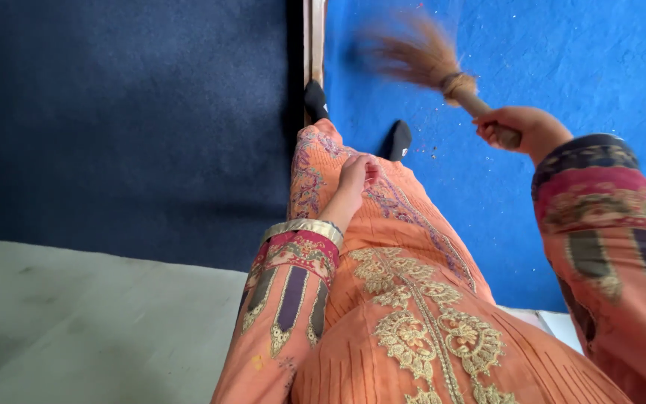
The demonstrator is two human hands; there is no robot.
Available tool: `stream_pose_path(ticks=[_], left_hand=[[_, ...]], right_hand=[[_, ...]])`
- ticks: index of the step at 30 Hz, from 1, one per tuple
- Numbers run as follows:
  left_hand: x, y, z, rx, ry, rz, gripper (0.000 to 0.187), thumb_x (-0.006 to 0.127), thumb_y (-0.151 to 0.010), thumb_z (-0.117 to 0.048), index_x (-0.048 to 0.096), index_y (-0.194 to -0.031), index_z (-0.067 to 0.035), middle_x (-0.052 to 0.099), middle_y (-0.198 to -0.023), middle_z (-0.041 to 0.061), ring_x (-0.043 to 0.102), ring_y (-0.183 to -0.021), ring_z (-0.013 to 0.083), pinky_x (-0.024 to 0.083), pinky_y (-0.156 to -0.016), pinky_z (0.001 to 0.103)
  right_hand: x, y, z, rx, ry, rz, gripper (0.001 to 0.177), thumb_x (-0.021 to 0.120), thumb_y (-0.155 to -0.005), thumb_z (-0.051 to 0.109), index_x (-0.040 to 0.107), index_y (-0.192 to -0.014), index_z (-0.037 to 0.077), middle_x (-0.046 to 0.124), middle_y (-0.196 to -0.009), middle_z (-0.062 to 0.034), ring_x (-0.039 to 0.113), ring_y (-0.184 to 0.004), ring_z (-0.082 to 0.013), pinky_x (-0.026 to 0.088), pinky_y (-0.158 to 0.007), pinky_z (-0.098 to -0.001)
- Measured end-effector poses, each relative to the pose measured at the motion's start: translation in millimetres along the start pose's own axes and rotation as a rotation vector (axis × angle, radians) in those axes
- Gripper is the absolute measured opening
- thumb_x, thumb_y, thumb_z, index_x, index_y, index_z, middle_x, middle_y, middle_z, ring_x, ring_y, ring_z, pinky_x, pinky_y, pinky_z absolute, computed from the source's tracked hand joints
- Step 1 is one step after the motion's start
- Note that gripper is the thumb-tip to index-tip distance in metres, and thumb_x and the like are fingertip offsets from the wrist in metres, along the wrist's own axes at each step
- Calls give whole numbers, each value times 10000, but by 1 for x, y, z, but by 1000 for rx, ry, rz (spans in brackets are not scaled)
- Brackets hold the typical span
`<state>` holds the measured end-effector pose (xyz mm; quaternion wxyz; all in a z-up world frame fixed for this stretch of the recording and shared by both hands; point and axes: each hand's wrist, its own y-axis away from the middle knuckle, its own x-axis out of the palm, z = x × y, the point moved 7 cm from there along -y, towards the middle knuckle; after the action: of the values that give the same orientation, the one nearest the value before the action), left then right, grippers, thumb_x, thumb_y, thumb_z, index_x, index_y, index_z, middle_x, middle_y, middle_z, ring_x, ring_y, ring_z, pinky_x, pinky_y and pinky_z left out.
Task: The person sweeps a blue carpeted floor with a broom, moving from a doorway out onto a balcony, then lifts the carpet to sweep the floor underneath it.
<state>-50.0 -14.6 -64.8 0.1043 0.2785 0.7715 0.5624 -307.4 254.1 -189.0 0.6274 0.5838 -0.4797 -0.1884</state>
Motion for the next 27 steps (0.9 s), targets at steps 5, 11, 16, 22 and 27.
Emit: stream_pose_path(ticks=[5, 11, 16, 22, 27], left_hand=[[-17, -15, 16, 0, 59, -12, 115, 565, -936, -192, 586, -912, -82, 656, -778, 54, 632, -651, 146, 528, -589, 273], [-16, -10, 16, -44, 36, -47, 129, 553, -944, -212, 583, -918, -89, 669, -791, 60, 650, -675, 159, 536, -582, 285], [-15, -32, 25, -63, 38, -52, 113, 563, -947, -202, 571, -934, -90, 663, -799, 65, 657, -693, 170, 558, -591, 303], [3, -27, -7, 7, -13, 36, 153, 562, -955, -201, 598, -957, -53, 662, -808, 74, 646, -690, 174, 545, -586, 297], [0, -39, 11, -23, 19, -13, 197, 578, -939, -229, 585, -1010, -46, 694, -871, 99, 674, -751, 200, 590, -653, 343]], right_hand=[[143, 111, -52, -420, 426, -583, 328, 693, -928, 204, 532, -1000, -72, 625, -740, -116, 618, -537, -196, 491, -421, -348], [208, 111, -113, -268, 300, -335, 346, 669, -895, 106, 440, -1101, -51, 608, -721, -104, 612, -514, -184, 537, -427, -335], [178, 77, -62, 193, -724, 171, 269, 597, -977, 53, 530, -1175, -117, 620, -733, -50, 561, -489, -68, 498, -379, -145], [91, 84, -10, -70, -757, 193, 137, 561, -1005, 74, 430, -1001, 34, 514, -705, 35, 506, -511, -20, 483, -414, -156], [160, 82, -60, -520, 93, -453, 218, 668, -917, 135, 595, -933, -70, 613, -685, -85, 615, -542, -212, 514, -464, -342]])
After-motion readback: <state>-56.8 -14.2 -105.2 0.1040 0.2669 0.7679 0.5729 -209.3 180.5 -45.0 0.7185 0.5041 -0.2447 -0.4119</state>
